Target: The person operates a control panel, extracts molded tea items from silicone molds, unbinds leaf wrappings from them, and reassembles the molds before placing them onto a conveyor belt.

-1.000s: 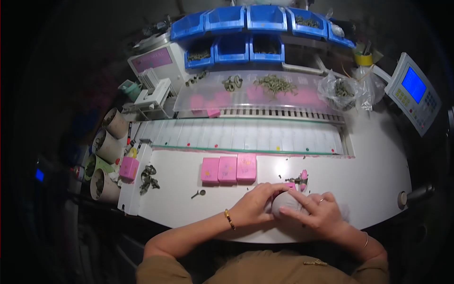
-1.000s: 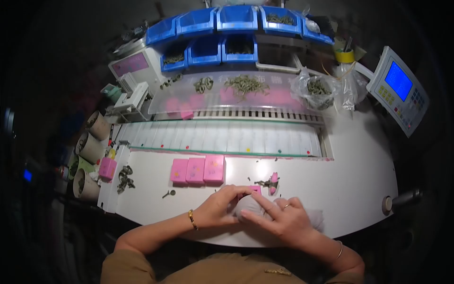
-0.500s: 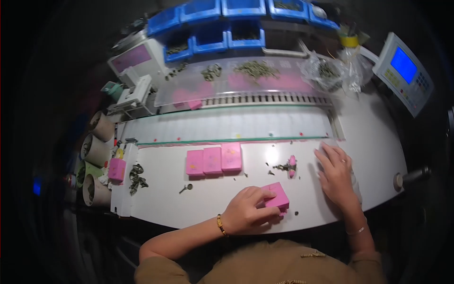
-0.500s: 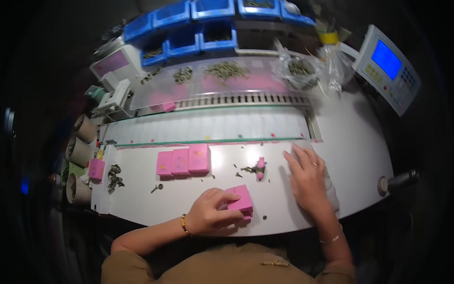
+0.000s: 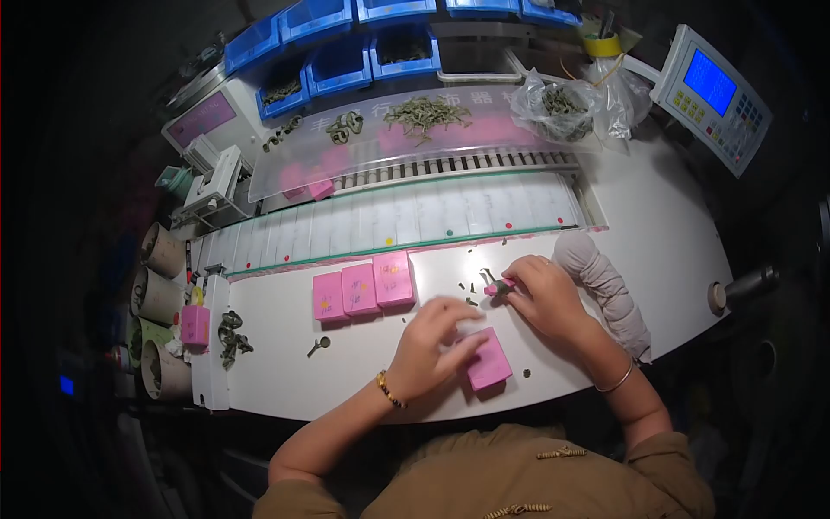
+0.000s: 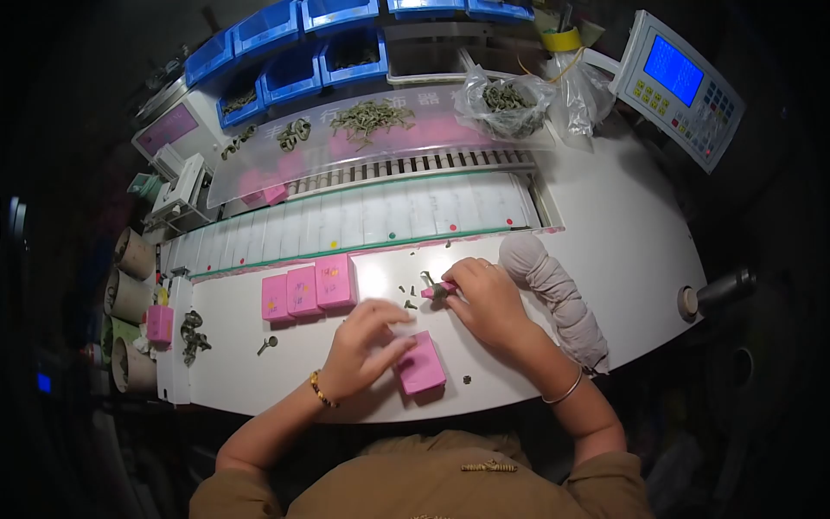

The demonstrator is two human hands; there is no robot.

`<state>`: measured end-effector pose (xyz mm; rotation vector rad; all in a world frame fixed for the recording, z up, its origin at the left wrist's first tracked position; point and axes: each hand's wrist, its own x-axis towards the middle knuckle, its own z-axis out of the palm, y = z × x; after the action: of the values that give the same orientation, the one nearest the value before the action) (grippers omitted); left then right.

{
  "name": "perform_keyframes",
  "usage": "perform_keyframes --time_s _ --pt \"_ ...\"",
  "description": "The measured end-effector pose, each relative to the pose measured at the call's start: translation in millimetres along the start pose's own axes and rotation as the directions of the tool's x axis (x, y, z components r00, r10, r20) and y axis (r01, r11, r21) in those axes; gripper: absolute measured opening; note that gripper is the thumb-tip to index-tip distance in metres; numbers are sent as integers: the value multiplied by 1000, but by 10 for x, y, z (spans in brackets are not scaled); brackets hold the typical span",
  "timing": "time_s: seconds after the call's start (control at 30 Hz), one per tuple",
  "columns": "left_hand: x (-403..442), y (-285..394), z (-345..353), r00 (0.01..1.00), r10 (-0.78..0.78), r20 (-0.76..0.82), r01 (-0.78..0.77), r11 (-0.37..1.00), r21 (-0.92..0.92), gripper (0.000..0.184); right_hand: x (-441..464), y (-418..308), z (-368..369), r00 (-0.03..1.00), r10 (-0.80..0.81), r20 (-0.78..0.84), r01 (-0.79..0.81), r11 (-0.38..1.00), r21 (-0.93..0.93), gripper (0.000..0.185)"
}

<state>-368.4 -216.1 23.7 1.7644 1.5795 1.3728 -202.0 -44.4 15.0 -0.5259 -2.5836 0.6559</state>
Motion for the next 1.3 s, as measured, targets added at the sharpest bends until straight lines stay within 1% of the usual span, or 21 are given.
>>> perform_keyframes --time_s 0.03,0.17,0.2,0.23,0.3,0.33,0.37,0.43,0.47,0.5,0.53,0.57,0.63,0.73,0.87,0.97,1.03,1.07,1.17,1.23,1.3 --pt "71 3 18 988 -124 -96 122 992 -28 29 -10 -53 -18 999 -3 -54 3 1000 -10 27" --pt "311 -52 25 979 -199 -51 195 978 -69 40 -2 -225 -85 979 -81 -188 83 997 1 24" --pt "348 -97 14 994 -105 -8 104 993 -53 35 9 -251 -113 974 -113 -197 127 990 59 25" --pt "376 -99 12 995 -103 -4 103 993 -56 35 4 -288 -158 974 -110 -198 123 991 56 25" --pt "426 -96 -3 955 -268 124 293 810 -507 25 -5 -361 -246 995 10 -104 28 935 353 26" --pt "446 -110 -30 943 -299 147 328 759 -562 18 -17 -365 -271 995 82 -51 -50 888 458 27" --pt "455 -120 -19 943 -298 150 330 759 -562 18 -21 -362 -262 995 85 -53 -51 887 458 27" --pt "460 -156 21 937 -306 166 318 559 -766 16 -28 -356 -228 985 173 11 -133 715 686 22" --pt "464 -184 19 924 -323 206 354 516 -780 17 -28 -358 -201 984 175 12 -135 715 686 22" --pt "463 -212 29 924 -323 207 355 515 -780 17 -23 -361 -165 971 228 74 -188 534 824 18" --pt "456 -238 43 912 -331 242 374 432 -821 22 -18 -361 -127 953 264 146 -230 324 918 14" --pt "448 -251 54 900 -338 277 392 344 -853 28 -19 -355 -85 953 266 146 -231 324 917 14" --pt "438 -231 75 889 -363 279 396 302 -867 30 -22 -348 -7 930 277 240 -253 12 967 11" --pt "402 -218 91 876 -391 283 387 218 -896 32 -6 -391 67 920 301 251 -232 -98 968 14" --pt "384 -287 119 856 -446 260 358 152 -921 27 -1 -386 156 908 339 245 -225 -96 970 14" --pt "357 -319 102 856 -414 309 366 63 -929 23 17 -395 167 900 381 210 -222 -11 975 16" --pt "379 -268 79 853 -444 276 326 38 -945 22 28 -386 140 899 360 251 -197 -180 964 16" --pt "394 -252 70 846 -474 244 285 15 -959 21 28 -387 138 898 361 250 -196 -179 964 16" --pt "396 -322 -6 871 -433 232 273 35 -961 19 47 -407 132 879 414 237 -141 -249 958 16" --pt "433 -266 -32 867 -447 219 262 35 -965 19 65 -430 102 858 481 183 -132 -138 982 13" --pt "463 -209 -55 879 -433 198 283 142 -948 21 59 -417 85 852 486 194 -162 -109 981 12"
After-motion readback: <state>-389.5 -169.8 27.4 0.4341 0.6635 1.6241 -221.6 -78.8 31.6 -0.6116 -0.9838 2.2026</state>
